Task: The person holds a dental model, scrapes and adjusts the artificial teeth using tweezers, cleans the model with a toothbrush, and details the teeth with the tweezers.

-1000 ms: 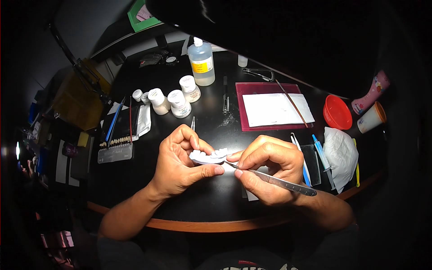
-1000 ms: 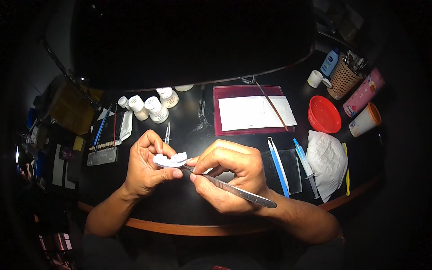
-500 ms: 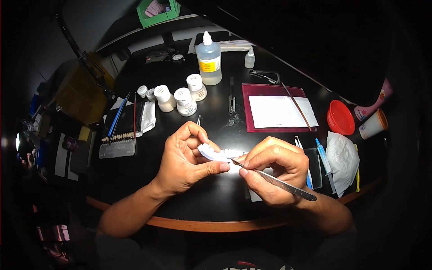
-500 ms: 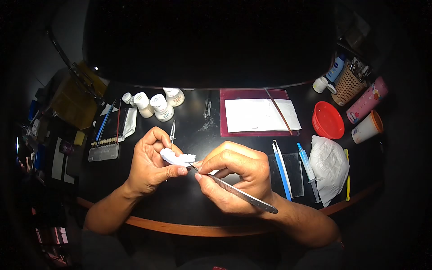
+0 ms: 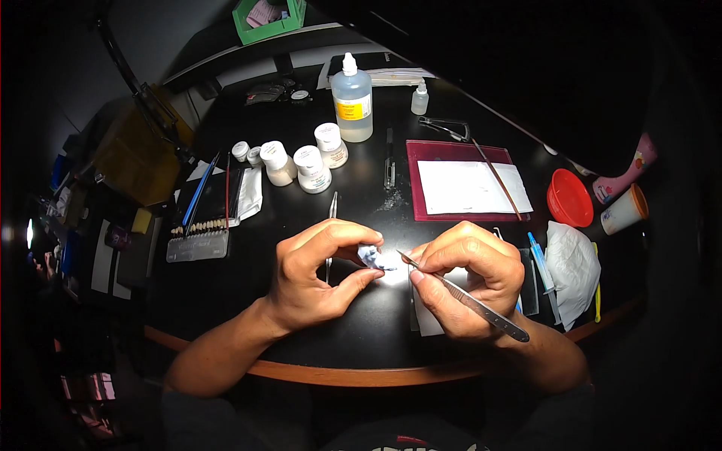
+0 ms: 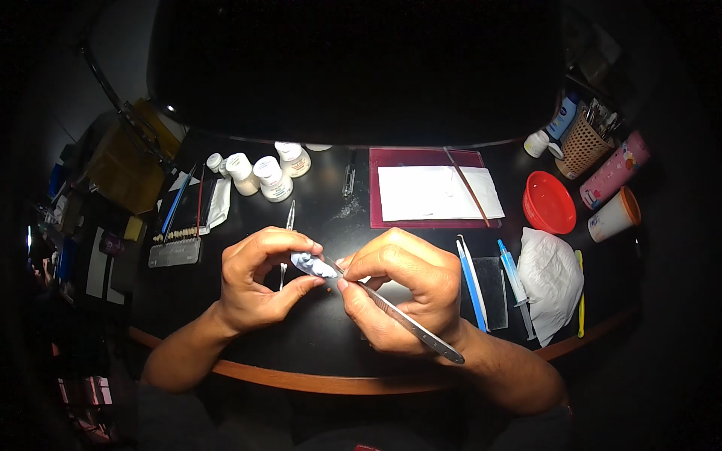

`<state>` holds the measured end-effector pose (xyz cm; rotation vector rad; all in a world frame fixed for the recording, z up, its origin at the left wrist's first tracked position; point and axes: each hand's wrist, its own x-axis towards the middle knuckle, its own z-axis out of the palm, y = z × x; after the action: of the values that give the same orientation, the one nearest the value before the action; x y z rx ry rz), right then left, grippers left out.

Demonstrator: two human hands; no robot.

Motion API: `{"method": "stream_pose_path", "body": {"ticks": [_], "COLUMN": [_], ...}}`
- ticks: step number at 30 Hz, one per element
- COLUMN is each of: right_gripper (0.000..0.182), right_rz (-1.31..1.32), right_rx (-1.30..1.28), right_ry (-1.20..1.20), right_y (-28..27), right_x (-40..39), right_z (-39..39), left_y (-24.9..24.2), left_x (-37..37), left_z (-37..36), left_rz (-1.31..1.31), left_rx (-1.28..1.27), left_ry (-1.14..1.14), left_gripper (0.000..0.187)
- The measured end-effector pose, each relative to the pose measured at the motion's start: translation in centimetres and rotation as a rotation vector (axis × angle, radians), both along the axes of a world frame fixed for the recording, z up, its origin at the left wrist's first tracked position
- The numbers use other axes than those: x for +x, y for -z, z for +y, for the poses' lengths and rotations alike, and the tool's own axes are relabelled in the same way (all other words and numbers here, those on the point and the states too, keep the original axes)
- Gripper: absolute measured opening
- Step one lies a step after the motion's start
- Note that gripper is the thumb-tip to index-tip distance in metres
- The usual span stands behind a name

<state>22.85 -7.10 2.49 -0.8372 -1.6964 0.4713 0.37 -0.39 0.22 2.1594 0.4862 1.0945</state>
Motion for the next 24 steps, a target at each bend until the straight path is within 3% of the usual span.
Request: {"method": "stream_pose_path", "body": {"ticks": [2,4,7,9,14,21,24], "right_gripper": [0.013,0.009,0.005,0.014,0.031,0.022,0.025], "right_rz": [-0.011,0.027,0.097,0.062,-0.092,-0.146,-0.055], "right_rx": [0.005,-0.021,-0.162,-0.188,-0.063,0.014,0.087], "right_ry": [0.024,0.092,0.137,0.178,0.198,0.338,0.416], "right_y": [0.0,0.0,-0.5,-0.4,0.7,1.2,-0.1], "right_x": [0.3,0.7,1.5,2.1,2.5,3.7,4.3], "right_z": [0.2,0.6,0.9,1.3,2.4,3.1,3.1], "left_y": [-0.6,-0.6,-0.8,-1.2,-1.9,-1.5,-0.1], "left_x": [0.2,-0.1,-0.2,-0.2,-0.4,-0.8,-0.7], "left_z": [-0.2,-0.1,-0.1,0.2,0.3,1.0,1.7], "left_rz": [0.045,0.071,-0.111,-0.188,-0.226,-0.159,-0.161], "left_rx": [0.002,-0.193,-0.677,-0.885,-1.081,-0.935,-0.673], "left_ry": [0.028,0.053,0.1,0.109,0.116,-0.004,-0.072], "left_gripper": [0.053,0.058,0.064,0.064,0.061,0.06,0.06]}}
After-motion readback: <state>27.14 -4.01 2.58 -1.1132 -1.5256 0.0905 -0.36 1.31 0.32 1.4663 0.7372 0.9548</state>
